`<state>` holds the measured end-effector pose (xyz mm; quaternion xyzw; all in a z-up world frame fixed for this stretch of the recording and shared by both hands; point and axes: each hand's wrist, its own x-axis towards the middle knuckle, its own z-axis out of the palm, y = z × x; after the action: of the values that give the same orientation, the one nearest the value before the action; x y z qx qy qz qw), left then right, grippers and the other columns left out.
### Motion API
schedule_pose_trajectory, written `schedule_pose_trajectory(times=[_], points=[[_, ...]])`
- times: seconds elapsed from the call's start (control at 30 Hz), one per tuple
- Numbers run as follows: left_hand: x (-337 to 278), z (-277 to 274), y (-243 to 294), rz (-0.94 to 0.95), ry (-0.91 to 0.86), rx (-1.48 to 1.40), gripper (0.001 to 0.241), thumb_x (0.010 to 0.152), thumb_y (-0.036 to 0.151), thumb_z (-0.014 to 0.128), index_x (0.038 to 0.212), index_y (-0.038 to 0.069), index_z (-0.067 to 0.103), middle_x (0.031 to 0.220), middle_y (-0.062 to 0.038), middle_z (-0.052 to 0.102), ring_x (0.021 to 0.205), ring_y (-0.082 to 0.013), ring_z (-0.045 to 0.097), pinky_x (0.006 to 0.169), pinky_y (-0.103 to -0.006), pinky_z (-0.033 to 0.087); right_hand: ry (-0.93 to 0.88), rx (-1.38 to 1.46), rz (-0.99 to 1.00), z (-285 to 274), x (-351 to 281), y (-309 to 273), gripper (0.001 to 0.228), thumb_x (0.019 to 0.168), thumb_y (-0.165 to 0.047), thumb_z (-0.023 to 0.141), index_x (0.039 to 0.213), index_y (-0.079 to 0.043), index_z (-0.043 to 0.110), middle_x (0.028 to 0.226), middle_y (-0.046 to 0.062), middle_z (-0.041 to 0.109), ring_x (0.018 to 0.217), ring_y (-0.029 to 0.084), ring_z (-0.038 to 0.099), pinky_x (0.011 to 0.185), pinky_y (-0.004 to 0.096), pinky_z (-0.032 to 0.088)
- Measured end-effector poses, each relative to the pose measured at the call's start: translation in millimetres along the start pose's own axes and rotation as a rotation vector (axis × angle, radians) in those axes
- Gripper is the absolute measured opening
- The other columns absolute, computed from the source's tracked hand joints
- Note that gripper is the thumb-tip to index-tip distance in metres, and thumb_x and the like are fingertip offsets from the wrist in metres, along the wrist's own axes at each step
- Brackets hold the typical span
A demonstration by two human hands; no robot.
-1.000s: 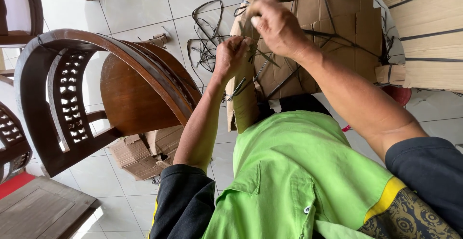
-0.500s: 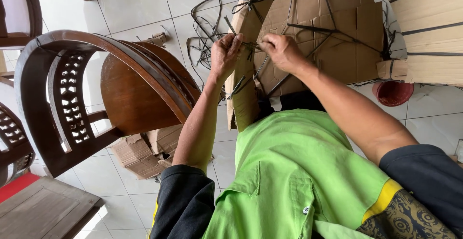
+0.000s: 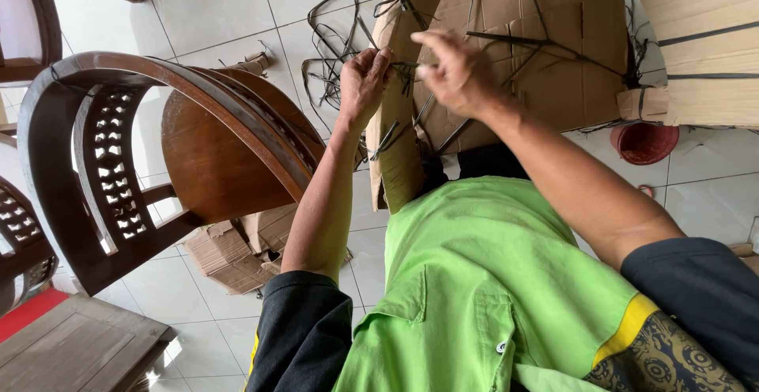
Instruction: Wrapping a wooden chair with cardboard and securing it with plastic ties for protection.
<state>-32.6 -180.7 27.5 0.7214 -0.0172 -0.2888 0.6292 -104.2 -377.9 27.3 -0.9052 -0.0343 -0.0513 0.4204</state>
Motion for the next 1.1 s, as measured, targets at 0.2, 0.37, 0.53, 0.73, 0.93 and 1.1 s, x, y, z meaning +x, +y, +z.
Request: schedule_pose_trajectory(times=[0.2,0.37,0.53,0.73,0.93,1.1], points=[[0,-2,-6,0.090,0.000,0.220,0.029,0.104,0.031,0.058,0.080,0.014,0.063,0.063,0.004,0.058,0.052,-0.0058,0.052,0.047,-0.0219,0.042,-0.127,0.251,0.144,50,-3,-12,0.044,0.105,-0.008,0.059,0.145,-0.007,0.039,0.110,0.022,0.065,0.085,0.031,0.070,0.069,0.040,0.061],[1,-1,-11,0.078,0.190,0.358,0.042,0.100,0.034,0.059,0.067,0.016,0.040,0.058,0.006,0.043,0.053,-0.0085,0.037,0.049,-0.0304,0.033,0.062,0.228,0.211,64,-15,-22,0.035,0.096,-0.001,0.063,0.125,-0.009,0.047,0.106,0.010,0.068,0.080,0.027,0.065,0.067,0.043,0.054],[10,-3,-28,0.058,0.163,0.386,0.042,0.103,0.032,0.061,0.066,0.016,0.048,0.058,0.005,0.047,0.053,-0.0081,0.039,0.047,-0.0288,0.033,0.163,-0.007,-0.092,61,-14,-26,0.021,0.108,-0.012,0.059,0.126,-0.005,0.053,0.105,0.013,0.076,0.082,0.030,0.074,0.063,0.039,0.056],[7,-1,4,-0.148,0.131,0.231,0.038,0.100,0.035,0.059,0.073,0.009,0.064,0.063,-0.002,0.070,0.039,-0.0103,0.059,0.037,-0.0244,0.053,0.206,-0.384,-0.295,57,-13,-23,0.008,0.098,-0.006,0.069,0.091,-0.009,0.066,0.067,0.003,0.056,0.057,0.019,0.054,0.043,0.032,0.039],[5,-11,-21,0.146,0.160,0.355,0.030,0.103,0.030,0.057,0.121,0.009,0.046,0.078,-0.004,0.071,0.064,-0.0153,0.067,0.056,-0.0332,0.054,-0.343,-0.026,0.049,45,-1,-18,0.014,0.101,-0.011,0.065,0.103,-0.014,0.079,0.087,0.007,0.080,0.064,0.025,0.074,0.058,0.043,0.064],[-20,-23,-30,0.250,0.200,0.253,0.012,0.097,0.005,0.055,0.108,0.009,0.055,0.095,-0.009,0.063,0.084,-0.0252,0.067,0.075,-0.0364,0.059,-0.463,0.223,0.274,38,5,-5,0.015,0.103,-0.023,0.067,0.110,-0.013,0.077,0.090,0.009,0.076,0.082,0.029,0.072,0.075,0.043,0.056]])
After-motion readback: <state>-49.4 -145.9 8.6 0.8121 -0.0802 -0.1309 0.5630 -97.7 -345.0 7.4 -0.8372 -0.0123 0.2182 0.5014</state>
